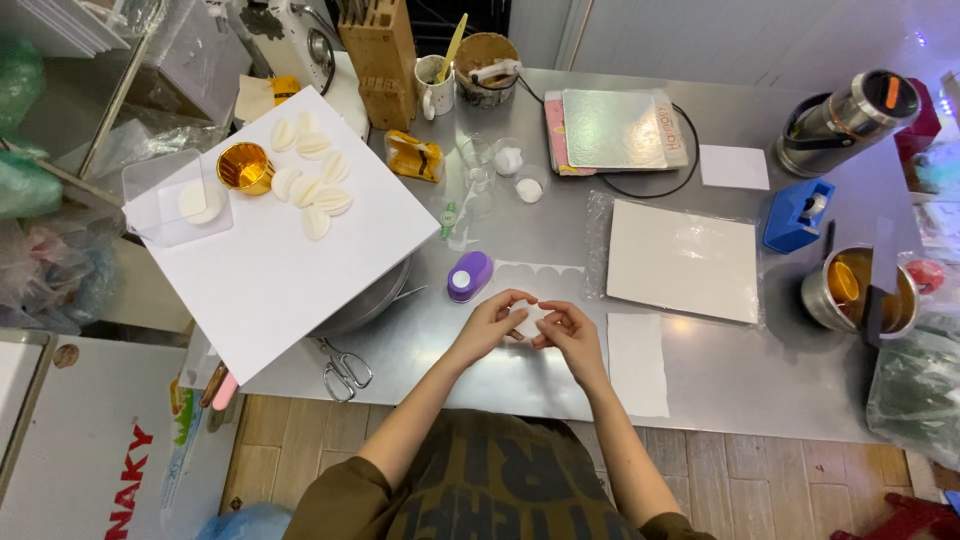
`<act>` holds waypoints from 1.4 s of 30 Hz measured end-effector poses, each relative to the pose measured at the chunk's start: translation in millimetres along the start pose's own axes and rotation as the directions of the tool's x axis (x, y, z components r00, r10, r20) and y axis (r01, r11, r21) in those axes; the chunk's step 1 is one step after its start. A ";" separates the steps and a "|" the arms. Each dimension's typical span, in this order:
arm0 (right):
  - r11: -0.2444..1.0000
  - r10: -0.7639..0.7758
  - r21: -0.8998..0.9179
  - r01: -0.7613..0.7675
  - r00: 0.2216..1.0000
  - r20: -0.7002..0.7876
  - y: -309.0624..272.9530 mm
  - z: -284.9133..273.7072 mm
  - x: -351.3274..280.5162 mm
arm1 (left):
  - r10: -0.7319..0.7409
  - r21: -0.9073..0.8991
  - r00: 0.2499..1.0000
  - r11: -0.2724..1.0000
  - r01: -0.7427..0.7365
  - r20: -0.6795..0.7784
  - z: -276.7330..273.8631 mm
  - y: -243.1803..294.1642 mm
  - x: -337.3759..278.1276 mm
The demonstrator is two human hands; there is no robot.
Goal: Using a hole punch and scissors to cut circular shapes from a sheet of paper for decoration.
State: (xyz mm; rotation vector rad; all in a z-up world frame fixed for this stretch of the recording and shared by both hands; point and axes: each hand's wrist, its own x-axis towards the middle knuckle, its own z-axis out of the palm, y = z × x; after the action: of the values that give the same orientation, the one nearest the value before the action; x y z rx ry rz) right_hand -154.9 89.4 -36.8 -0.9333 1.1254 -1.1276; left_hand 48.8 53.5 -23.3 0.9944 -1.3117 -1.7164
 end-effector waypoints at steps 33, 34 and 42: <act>0.901 -0.235 -0.367 0.232 0.971 0.038 -119.9 25.0 -36.8 | 0.478 0.676 0.869 0.600 -0.427 0.124 34.6 151.4 -47.5; 0.910 -0.274 -0.337 0.242 0.961 -0.049 -116.6 25.6 -35.6 | 0.633 0.762 0.749 0.384 -0.522 0.194 37.8 157.4 -49.2; 0.823 -0.407 -0.446 0.351 0.913 -0.032 -103.3 16.9 -27.1 | 0.687 0.816 0.690 0.251 -0.520 0.229 43.2 143.0 -37.2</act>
State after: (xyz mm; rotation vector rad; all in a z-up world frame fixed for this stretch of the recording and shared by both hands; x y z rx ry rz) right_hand -160.0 95.5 71.0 -1.5057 1.3634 -1.2951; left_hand 40.1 75.7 128.9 0.8674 -2.1101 -0.2654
